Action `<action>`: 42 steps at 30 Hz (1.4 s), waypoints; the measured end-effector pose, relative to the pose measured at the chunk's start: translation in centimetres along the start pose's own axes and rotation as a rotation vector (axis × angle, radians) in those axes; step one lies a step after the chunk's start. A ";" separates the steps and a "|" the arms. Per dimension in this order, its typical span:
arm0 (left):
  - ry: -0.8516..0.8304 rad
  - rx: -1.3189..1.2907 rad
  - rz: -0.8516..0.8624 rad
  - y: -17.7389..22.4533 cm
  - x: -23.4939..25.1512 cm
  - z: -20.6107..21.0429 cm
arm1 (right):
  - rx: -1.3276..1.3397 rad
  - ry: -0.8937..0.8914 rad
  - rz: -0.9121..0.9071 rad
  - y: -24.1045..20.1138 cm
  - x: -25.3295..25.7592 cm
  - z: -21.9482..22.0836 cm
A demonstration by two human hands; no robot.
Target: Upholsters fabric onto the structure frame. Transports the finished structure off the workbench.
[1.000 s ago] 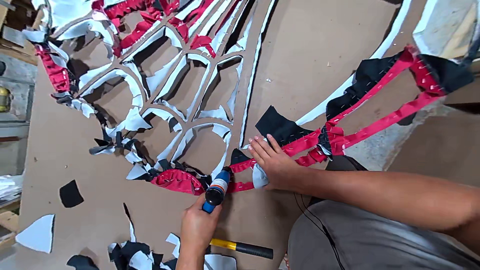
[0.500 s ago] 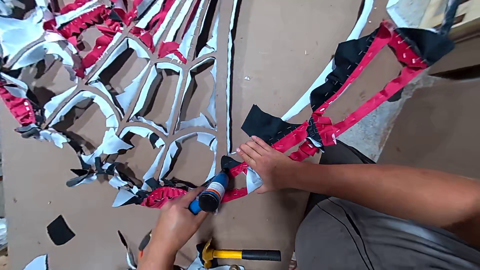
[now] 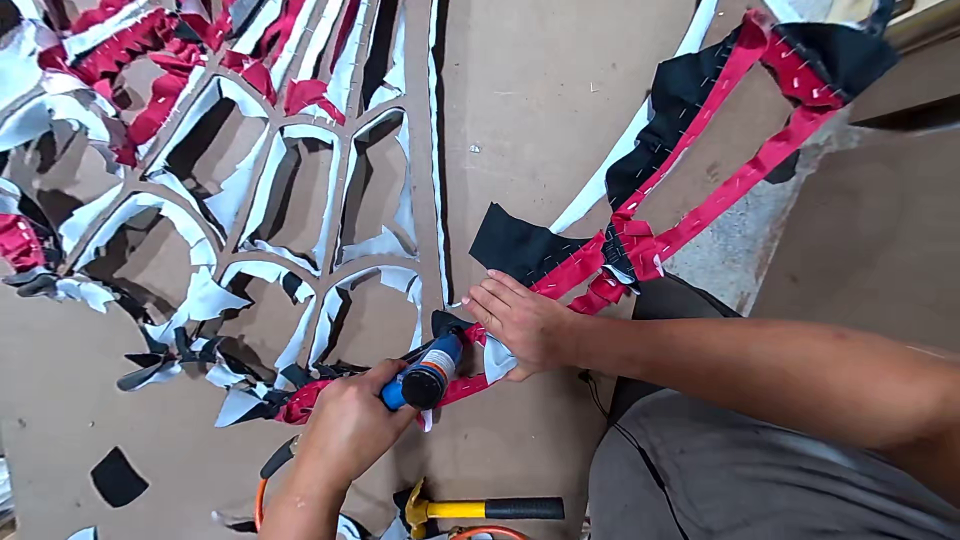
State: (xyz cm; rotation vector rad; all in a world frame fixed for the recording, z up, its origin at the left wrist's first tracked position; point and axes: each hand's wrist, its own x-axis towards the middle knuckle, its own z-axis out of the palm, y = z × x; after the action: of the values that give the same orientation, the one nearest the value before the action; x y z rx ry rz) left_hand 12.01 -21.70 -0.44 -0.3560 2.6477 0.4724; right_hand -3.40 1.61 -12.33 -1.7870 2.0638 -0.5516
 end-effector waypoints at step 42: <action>0.419 -0.801 -1.155 23.5 -7.7 10.6 | 0.138 -0.170 -0.125 3.5 1.3 -2.9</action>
State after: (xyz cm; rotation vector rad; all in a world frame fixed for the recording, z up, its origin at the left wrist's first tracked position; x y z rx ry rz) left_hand 15.20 4.99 0.29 -2.1994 1.9226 1.0504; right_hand -8.03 0.91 -11.57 -1.8234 1.7672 -0.5426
